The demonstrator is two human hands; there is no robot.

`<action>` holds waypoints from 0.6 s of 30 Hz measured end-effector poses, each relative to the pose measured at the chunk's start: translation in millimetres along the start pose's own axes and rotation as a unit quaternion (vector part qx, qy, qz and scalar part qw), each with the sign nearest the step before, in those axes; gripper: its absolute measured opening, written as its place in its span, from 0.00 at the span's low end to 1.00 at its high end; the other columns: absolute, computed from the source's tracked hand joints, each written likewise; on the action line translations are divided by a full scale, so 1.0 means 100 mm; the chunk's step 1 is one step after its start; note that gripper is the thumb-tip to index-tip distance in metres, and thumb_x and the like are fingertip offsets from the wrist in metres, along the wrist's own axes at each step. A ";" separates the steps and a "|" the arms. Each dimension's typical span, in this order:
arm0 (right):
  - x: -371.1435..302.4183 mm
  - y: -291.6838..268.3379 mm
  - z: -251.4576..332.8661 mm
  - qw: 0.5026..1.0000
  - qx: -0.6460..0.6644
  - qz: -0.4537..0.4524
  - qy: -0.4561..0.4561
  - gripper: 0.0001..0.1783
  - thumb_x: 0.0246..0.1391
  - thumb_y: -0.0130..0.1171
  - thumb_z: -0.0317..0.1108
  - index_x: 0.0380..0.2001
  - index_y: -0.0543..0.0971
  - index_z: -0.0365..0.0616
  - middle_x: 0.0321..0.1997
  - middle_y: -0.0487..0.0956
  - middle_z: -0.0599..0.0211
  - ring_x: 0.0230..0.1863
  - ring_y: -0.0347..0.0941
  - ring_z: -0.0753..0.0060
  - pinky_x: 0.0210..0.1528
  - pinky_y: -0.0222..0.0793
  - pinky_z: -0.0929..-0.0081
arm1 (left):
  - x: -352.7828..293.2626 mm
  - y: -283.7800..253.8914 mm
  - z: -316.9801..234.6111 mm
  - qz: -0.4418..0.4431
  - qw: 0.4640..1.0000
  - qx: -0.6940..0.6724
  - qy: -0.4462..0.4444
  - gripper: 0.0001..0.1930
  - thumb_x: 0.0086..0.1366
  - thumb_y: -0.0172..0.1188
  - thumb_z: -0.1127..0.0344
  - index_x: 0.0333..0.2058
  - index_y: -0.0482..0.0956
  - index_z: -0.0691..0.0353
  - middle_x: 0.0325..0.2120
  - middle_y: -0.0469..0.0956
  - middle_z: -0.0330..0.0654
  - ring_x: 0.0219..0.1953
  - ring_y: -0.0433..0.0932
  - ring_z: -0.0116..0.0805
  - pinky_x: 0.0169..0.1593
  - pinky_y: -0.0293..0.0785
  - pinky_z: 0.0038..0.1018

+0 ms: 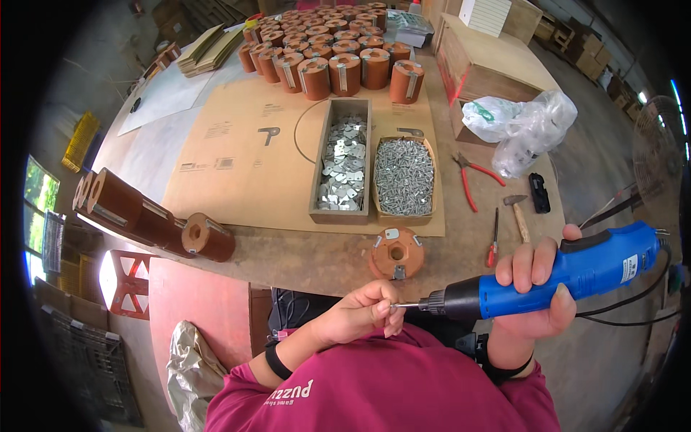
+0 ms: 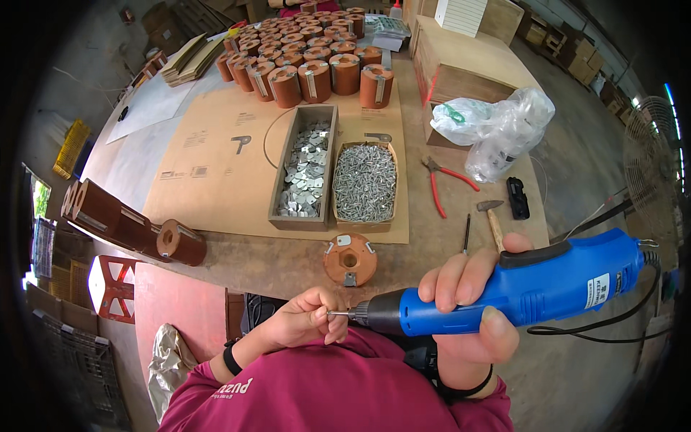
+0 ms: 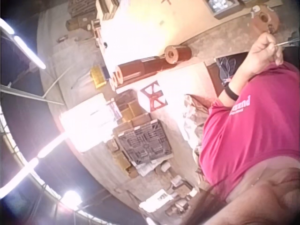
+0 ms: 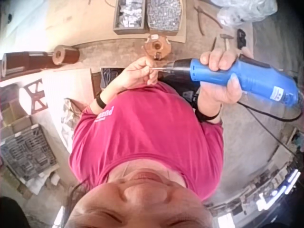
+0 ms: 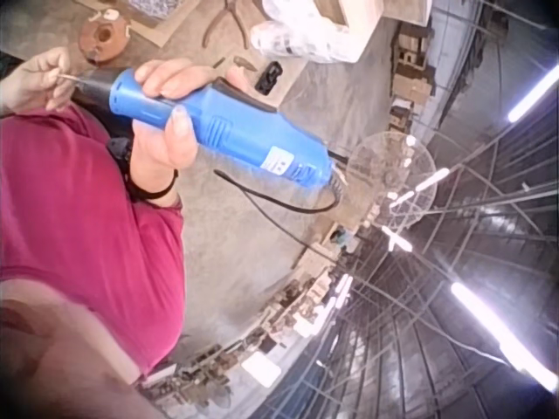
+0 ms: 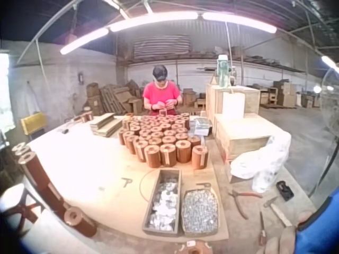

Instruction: Assembling wooden furniture components by attaching metal plates using an electric screwdriver and hammer.

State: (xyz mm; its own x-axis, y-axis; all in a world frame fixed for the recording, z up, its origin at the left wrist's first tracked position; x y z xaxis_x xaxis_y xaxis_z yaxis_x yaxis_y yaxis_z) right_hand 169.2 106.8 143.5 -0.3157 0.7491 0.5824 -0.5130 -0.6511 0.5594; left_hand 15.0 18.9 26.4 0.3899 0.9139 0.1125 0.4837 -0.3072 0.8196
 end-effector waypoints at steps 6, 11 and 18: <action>0.00 0.00 0.00 1.000 -0.010 -0.007 0.005 0.33 0.47 0.50 0.34 0.56 0.50 0.43 0.30 0.64 0.67 0.30 0.63 0.73 0.36 0.63 0.68 | 0.02 0.00 -0.01 0.004 1.000 0.002 -0.013 0.06 0.65 0.41 0.66 0.31 0.63 0.59 0.25 0.66 0.37 0.27 0.65 0.27 0.35 0.63 0.25; -0.01 -0.05 -0.01 0.998 0.033 -0.039 0.032 0.35 0.42 0.51 0.31 0.55 0.51 0.46 0.29 0.68 0.64 0.30 0.67 0.67 0.38 0.67 0.64 | -0.01 -0.05 0.03 -0.004 0.999 0.037 -0.035 0.05 0.65 0.41 0.66 0.31 0.63 0.59 0.27 0.66 0.39 0.27 0.66 0.29 0.35 0.63 0.26; 0.00 -0.08 0.00 0.997 0.029 -0.049 0.059 0.35 0.42 0.51 0.30 0.55 0.51 0.46 0.30 0.68 0.63 0.30 0.67 0.67 0.38 0.67 0.64 | 0.00 -0.01 -0.01 0.004 0.993 0.105 -0.048 0.06 0.65 0.40 0.67 0.30 0.63 0.61 0.29 0.67 0.43 0.29 0.66 0.31 0.35 0.65 0.26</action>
State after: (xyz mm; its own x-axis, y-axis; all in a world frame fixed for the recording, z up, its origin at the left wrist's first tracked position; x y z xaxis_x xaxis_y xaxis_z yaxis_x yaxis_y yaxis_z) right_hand 172.7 111.9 139.2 -0.3592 0.8162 0.4526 -0.5004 -0.5778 0.6448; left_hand 13.9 19.9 25.6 0.4628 0.8847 0.0556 0.6292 -0.3721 0.6824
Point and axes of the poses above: each hand's wrist, its own x-axis towards the middle knuckle, its own y-axis out of the palm, z = x × y, the point moved 4 cm from there along x, towards the middle knuckle
